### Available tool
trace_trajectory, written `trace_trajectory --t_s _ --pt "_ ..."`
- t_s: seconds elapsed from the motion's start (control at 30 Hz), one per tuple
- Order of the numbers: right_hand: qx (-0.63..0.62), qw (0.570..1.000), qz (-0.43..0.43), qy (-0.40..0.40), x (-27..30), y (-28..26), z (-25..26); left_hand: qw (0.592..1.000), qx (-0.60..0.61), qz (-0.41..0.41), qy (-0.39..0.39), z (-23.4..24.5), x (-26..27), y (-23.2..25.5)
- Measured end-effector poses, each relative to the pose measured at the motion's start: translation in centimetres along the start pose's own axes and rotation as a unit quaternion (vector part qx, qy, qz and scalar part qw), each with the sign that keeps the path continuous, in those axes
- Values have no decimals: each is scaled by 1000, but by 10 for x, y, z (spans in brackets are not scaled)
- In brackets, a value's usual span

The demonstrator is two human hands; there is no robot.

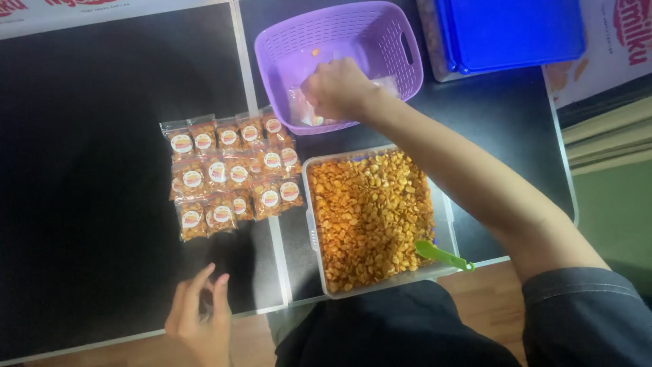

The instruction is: Filling small plastic bags with snacks using a scoop from a large container

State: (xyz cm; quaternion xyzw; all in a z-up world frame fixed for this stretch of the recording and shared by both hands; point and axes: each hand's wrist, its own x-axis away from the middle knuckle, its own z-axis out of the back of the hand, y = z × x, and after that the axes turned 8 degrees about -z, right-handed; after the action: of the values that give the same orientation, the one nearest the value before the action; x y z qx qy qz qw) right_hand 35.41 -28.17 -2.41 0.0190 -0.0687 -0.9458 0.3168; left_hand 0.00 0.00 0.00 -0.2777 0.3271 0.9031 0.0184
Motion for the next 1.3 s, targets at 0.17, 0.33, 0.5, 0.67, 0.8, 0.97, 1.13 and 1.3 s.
trace_trajectory --t_s 0.17,0.33,0.5,0.67,0.8,0.97,1.13,1.3 --pt "-114 991 -33 66 25 10 38 1000 26 -5 -2 -1 -5 8" --pt "-412 894 -28 175 119 -27 127 995 98 -19 -26 -11 -24 42" --pt "-649 745 -122 96 227 -95 153 907 372 24 -195 -45 -35 87" --pt "-684 698 -166 130 279 -146 147 866 439 29 -239 -61 -31 127" --pt "-681 675 -213 185 306 -151 115 868 462 100 -153 -68 -9 136" --pt "-672 676 -256 163 332 -151 104 891 425 94 -128 -72 15 142" --pt "-625 723 -225 190 350 -157 100 927 366 36 -74 -64 28 142" --pt "-584 758 -190 220 370 -170 104 949 309 -8 -63 -48 37 152"
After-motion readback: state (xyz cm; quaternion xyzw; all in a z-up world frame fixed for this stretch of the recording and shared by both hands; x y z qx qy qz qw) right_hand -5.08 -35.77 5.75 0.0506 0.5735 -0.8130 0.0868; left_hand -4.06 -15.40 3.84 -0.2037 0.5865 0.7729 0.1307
